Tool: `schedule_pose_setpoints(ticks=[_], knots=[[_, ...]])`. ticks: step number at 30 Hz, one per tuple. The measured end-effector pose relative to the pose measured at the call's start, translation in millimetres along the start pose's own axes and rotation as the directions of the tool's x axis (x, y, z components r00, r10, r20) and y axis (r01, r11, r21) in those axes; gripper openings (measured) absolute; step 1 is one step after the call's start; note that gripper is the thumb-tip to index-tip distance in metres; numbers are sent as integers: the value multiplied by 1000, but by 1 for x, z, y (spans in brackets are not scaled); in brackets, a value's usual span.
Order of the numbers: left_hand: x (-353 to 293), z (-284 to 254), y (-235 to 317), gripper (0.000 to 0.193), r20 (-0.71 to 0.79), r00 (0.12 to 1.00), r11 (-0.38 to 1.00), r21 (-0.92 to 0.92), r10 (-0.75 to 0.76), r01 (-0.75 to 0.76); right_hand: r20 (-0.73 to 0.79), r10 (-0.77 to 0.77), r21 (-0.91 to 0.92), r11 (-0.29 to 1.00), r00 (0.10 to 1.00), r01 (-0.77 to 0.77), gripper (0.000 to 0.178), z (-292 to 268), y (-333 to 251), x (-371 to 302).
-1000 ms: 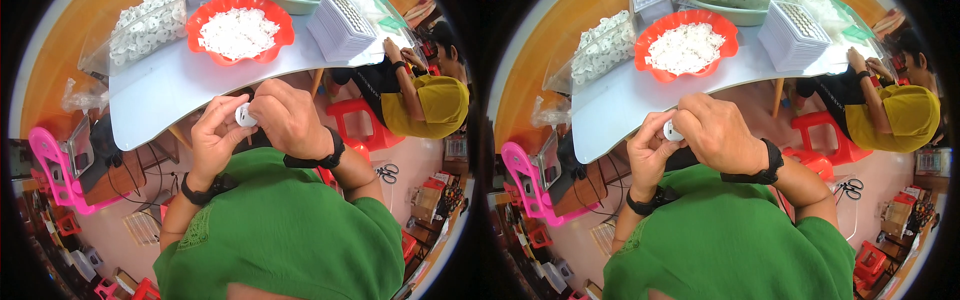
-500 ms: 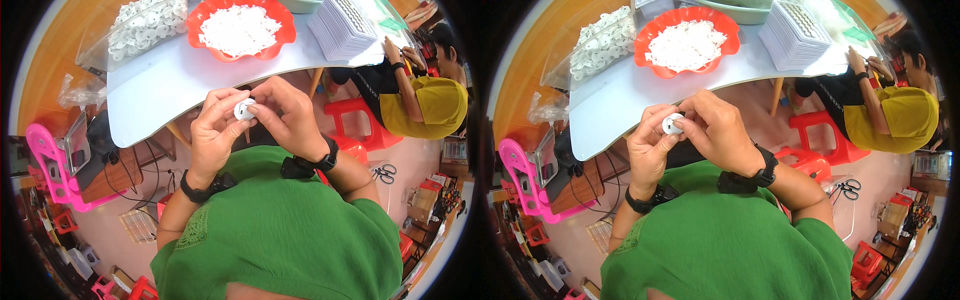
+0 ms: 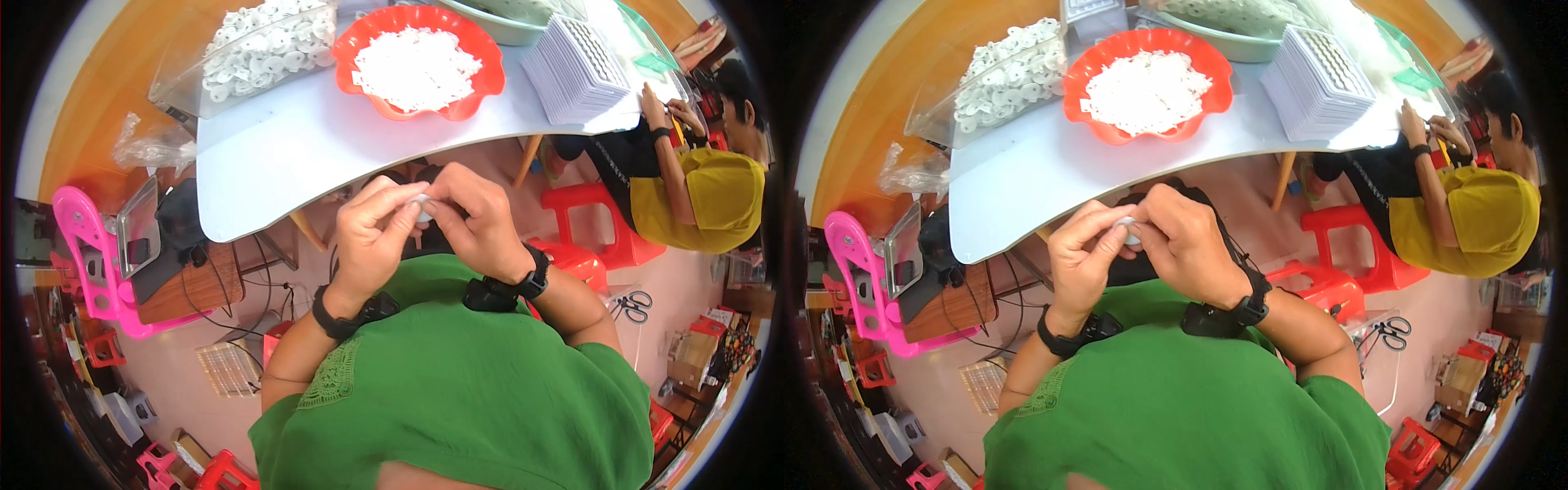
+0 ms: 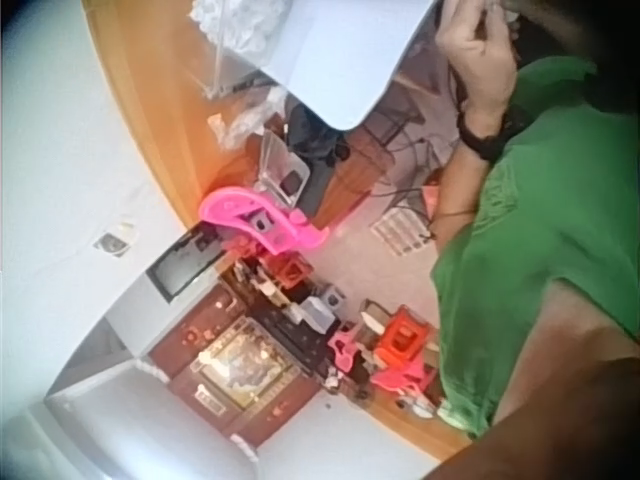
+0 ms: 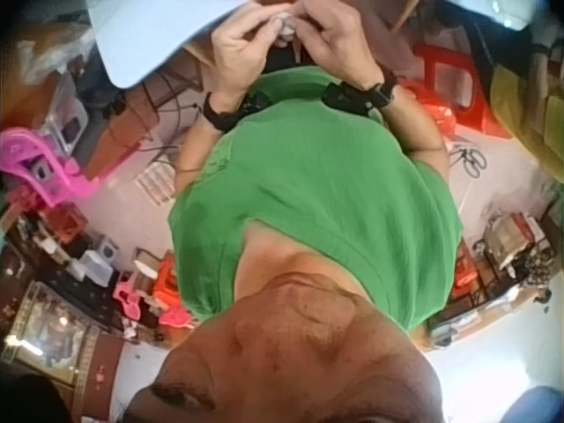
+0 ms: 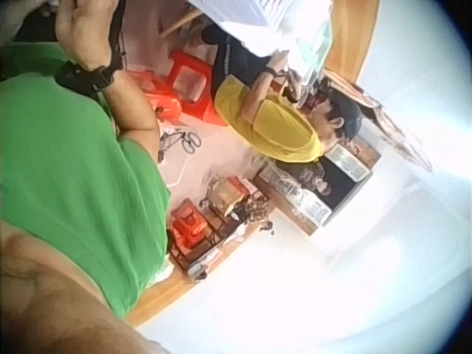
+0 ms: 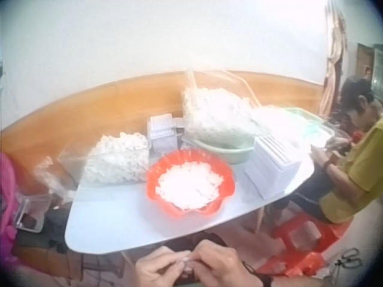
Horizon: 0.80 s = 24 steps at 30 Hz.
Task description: Assembling small shoe parts or components manually at a workstation.
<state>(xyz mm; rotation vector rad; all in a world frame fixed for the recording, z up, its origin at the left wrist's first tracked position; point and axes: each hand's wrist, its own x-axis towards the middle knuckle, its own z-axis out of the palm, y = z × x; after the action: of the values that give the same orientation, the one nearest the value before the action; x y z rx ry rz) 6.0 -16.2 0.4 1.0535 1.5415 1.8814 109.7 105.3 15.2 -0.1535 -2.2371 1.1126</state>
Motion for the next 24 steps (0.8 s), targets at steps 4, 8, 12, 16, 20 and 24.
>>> schedule_pose_setpoints(ticks=[4,8,12,16,20,24], knots=[[-1,-3,-1,22,43,999,1000,21,7,-8,-32,-37,12,999,999,38,8,1,-1,1],[8,-4,10,22,50,996,996,57,-69,66,-6,27,75,997,1000,-27,8,-4,0,10],[43,-32,49,22,137,944,941,203,-301,271,170,250,133,953,953,-274,12,-27,-11,35],[116,-105,80,24,-20,997,961,265,-76,78,68,172,145,973,983,-181,15,-55,-9,77],[177,-173,93,33,-311,950,992,115,-19,58,-13,109,181,978,994,-105,14,-91,-7,142],[165,-146,84,38,-271,962,990,125,-34,70,-172,94,79,994,981,-81,18,-134,25,219]])
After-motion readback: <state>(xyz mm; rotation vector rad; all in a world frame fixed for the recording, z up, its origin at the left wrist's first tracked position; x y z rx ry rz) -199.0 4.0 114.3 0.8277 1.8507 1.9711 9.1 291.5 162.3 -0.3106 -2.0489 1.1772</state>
